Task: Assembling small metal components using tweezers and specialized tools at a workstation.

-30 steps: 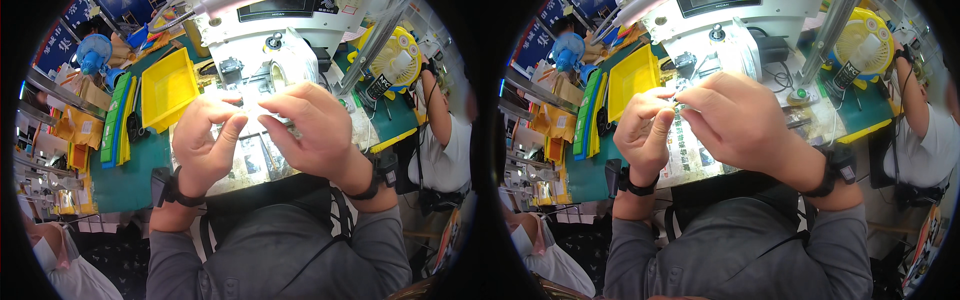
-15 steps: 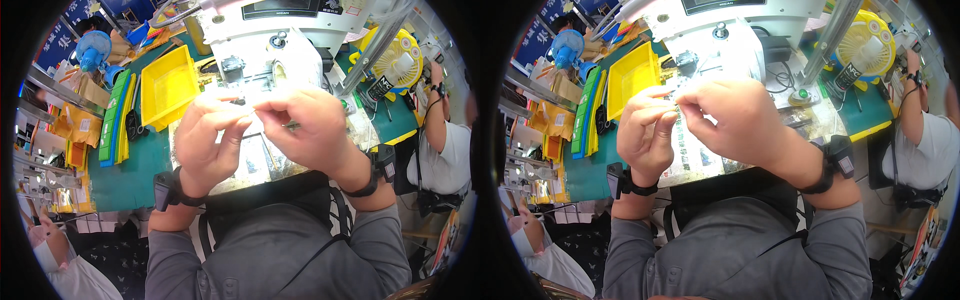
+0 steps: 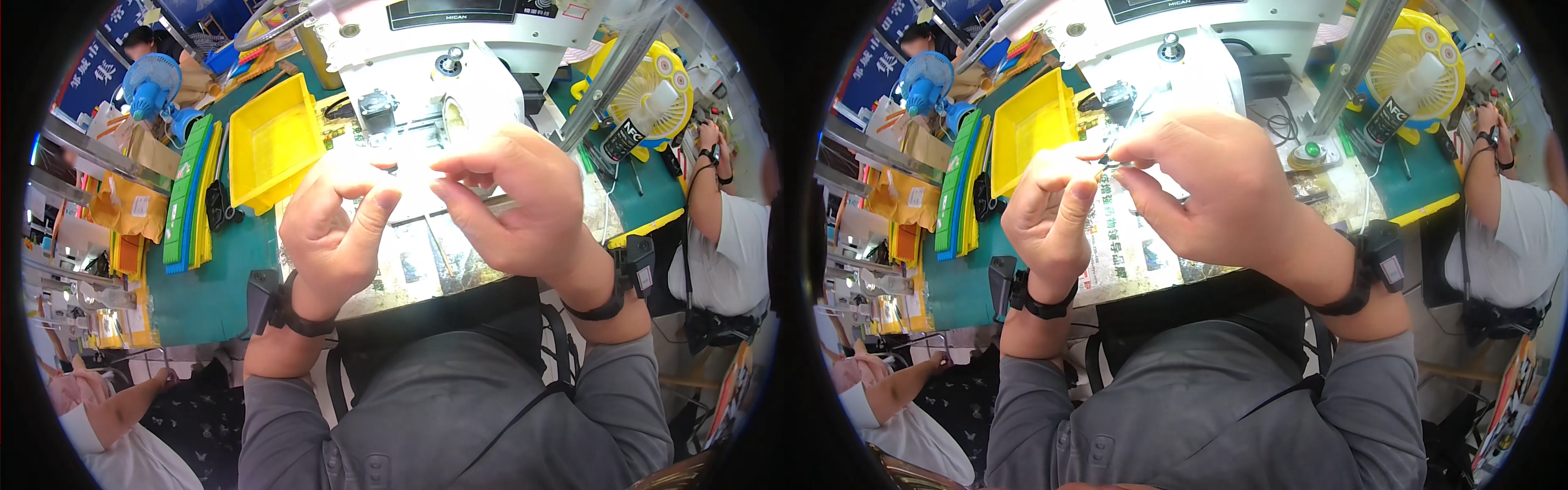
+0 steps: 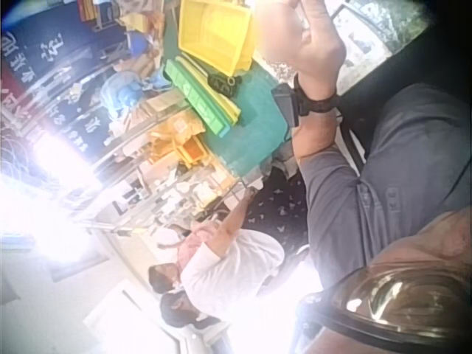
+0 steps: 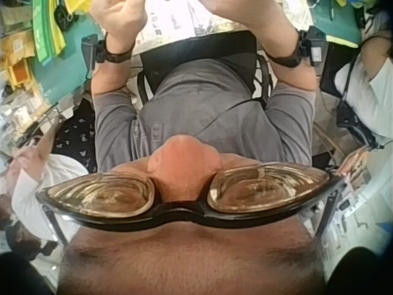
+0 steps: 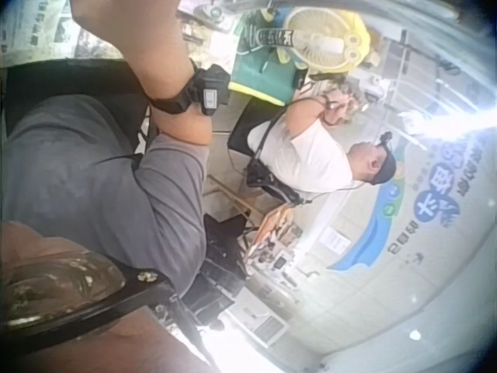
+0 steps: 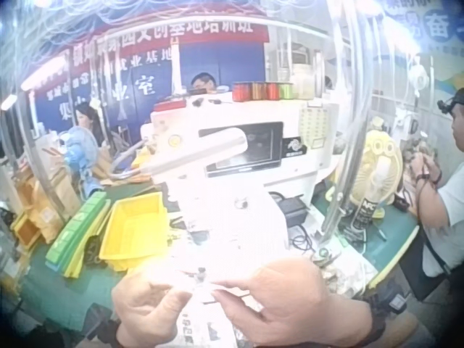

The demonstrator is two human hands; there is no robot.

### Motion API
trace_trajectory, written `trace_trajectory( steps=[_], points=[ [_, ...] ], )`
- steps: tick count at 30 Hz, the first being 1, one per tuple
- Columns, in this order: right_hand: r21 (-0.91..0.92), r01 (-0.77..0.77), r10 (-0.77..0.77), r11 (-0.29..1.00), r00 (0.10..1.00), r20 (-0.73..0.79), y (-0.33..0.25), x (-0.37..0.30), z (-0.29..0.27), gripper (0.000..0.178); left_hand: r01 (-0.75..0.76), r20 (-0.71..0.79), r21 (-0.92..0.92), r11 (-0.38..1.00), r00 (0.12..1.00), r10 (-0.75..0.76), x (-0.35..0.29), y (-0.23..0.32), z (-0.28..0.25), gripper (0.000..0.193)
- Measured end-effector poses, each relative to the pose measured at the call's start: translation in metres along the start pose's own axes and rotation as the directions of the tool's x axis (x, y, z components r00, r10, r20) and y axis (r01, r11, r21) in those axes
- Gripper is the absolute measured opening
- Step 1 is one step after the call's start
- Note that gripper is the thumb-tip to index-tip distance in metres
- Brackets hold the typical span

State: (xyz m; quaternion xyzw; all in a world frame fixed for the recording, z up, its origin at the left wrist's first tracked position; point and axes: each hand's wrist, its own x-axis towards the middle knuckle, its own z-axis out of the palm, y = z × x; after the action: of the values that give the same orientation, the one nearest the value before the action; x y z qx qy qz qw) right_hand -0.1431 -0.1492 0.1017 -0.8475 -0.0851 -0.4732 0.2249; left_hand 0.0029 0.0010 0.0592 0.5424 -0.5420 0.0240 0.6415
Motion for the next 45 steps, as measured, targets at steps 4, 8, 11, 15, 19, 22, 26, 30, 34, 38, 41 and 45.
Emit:
trace_trajectory(
  steps=[4, 8, 11, 15, 19, 22, 26, 30, 34, 38, 41, 45],
  points=[
    [-0.004, 0.013, -0.013, 1.000, 1.000, -0.002, 0.003, 0.001, 0.009, 0.016, -0.294, 0.033, 0.206, 0.933, 0.955, 0.294, 0.006, -0.005, 0.003, 0.011],
    [-0.024, 0.011, -0.009, 1.000, 0.998, 0.056, 0.007, -0.002, 0.007, 0.010, -0.447, 0.091, 0.264, 0.854, 0.894, 0.440, 0.013, -0.007, 0.005, 0.016],
    [-0.046, -0.005, 0.008, 0.999, 0.999, 0.048, 0.007, -0.004, 0.006, 0.009, -0.489, 0.139, 0.366, 0.792, 0.870, 0.474, 0.016, -0.007, 0.007, 0.022],
    [0.048, -0.171, 0.165, 0.984, 0.981, 0.104, 0.007, -0.017, -0.026, 0.033, -0.451, 0.139, 0.393, 0.801, 0.890, 0.434, 0.008, -0.004, 0.003, 0.020],
    [0.036, -0.342, 0.343, 0.939, 0.929, -0.139, 0.049, -0.042, -0.095, 0.026, -0.433, 0.174, 0.396, 0.810, 0.901, 0.397, 0.002, -0.004, 0.002, 0.014],
    [0.257, -0.515, 0.571, 0.818, 0.665, -0.481, 0.093, -0.030, -0.170, 0.019, -0.377, 0.164, 0.376, 0.846, 0.926, 0.340, -0.004, -0.004, 0.005, 0.014],
    [0.157, -0.502, 0.472, 0.851, 0.598, -0.648, 0.136, -0.015, -0.236, 0.023, -0.397, 0.208, 0.369, 0.840, 0.916, 0.342, -0.001, 0.000, 0.009, 0.015],
    [0.129, -0.483, 0.444, 0.866, 0.624, -0.643, 0.143, -0.012, -0.238, 0.016, -0.386, 0.205, 0.362, 0.849, 0.921, 0.332, -0.001, -0.001, 0.011, 0.013],
    [0.182, -0.565, 0.546, 0.805, 0.586, -0.599, 0.131, -0.030, -0.224, 0.014, -0.350, 0.178, 0.345, 0.871, 0.935, 0.306, -0.005, -0.007, 0.011, 0.010],
    [0.224, -0.581, 0.593, 0.783, 0.587, -0.552, 0.120, -0.042, -0.213, 0.013, -0.330, 0.149, 0.304, 0.894, 0.943, 0.298, -0.011, -0.007, 0.007, 0.009],
    [0.212, -0.607, 0.611, 0.766, 0.583, -0.537, 0.116, -0.048, -0.211, 0.016, -0.308, 0.132, 0.313, 0.898, 0.951, 0.280, -0.020, -0.009, 0.002, 0.010],
    [0.171, -0.538, 0.538, 0.825, 0.657, -0.529, 0.095, -0.055, -0.206, 0.013, -0.349, 0.136, 0.270, 0.897, 0.936, 0.324, -0.018, -0.019, 0.000, 0.013]
  ],
)
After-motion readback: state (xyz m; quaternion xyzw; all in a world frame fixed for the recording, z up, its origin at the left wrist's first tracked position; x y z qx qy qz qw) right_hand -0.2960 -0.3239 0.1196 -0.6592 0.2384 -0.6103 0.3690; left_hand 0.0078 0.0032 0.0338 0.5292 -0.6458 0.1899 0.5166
